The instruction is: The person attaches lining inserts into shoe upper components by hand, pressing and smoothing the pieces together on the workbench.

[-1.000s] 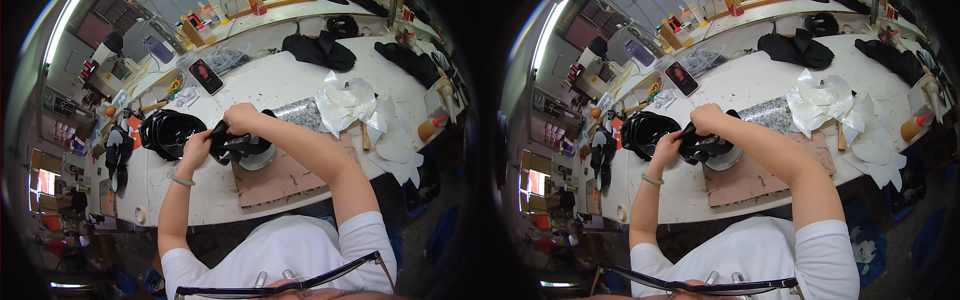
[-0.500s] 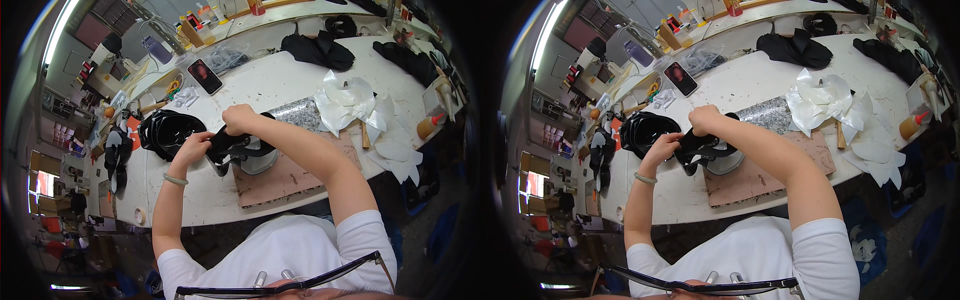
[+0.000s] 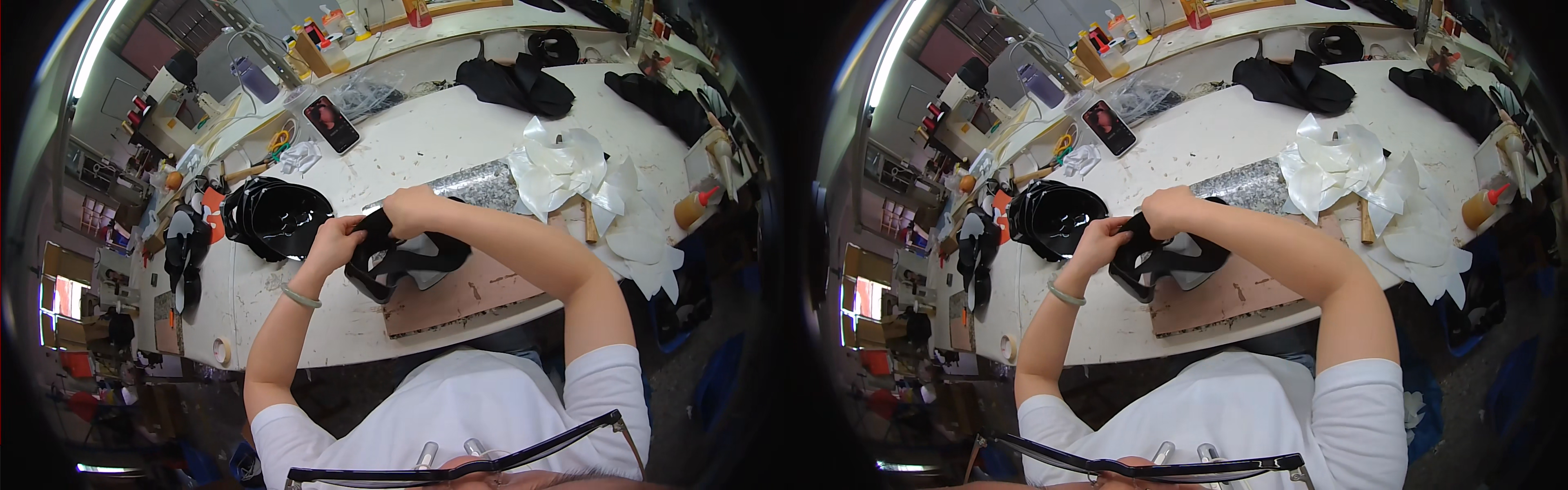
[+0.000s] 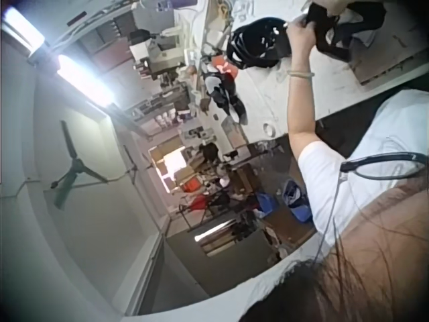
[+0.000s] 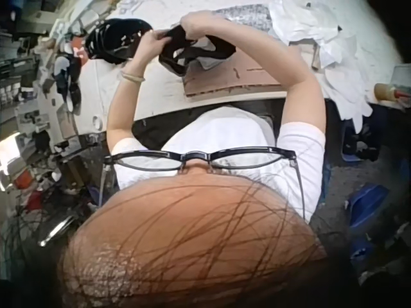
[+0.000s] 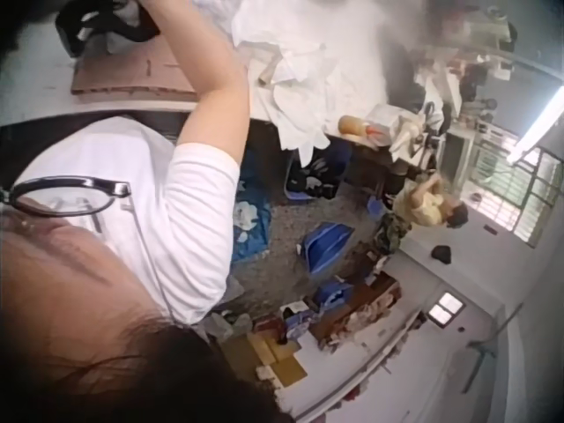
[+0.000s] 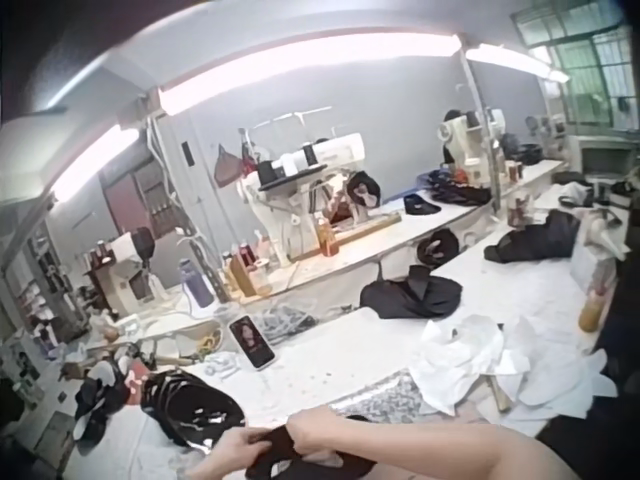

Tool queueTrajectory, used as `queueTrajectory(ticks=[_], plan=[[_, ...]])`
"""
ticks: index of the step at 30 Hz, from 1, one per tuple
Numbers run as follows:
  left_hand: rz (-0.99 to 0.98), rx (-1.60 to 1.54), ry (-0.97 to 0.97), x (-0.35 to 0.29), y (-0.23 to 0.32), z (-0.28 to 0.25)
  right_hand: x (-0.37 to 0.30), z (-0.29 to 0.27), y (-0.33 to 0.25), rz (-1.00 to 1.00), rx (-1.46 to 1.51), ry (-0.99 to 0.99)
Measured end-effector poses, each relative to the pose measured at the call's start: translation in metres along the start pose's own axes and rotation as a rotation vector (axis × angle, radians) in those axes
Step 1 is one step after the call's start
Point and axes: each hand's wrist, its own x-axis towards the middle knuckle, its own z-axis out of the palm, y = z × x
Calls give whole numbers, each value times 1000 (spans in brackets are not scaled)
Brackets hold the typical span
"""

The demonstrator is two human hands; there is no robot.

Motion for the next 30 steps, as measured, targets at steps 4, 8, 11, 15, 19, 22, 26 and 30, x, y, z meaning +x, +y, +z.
queueTrajectory(ticks=[4, 8, 11, 15, 19, 22, 26, 30], plan=[[-55, -14, -2, -2, 6, 4, -16, -8, -7, -71, -84, 88], [-147, -33, -43, -8, 17, 7, -3, -14, 13, 22, 292, -77], [-199, -201, -68, -16, 18, 13, -2, -4, 29, -95, 47, -43], [-260, -502, -79, -37, 22, 39, -16, -13, 24, -149, -248, -95], [-230, -380, -79, -50, 33, 53, -48, 9, 35, -245, -331, 121], [-91, -115, -8, -22, 21, 55, -74, 35, 33, -374, -287, 389], [122, -6, -50, 32, 32, 60, -86, 49, 28, -457, -363, 675], [165, 128, 114, 42, 42, 78, -123, 54, -1, -383, -150, 328]])
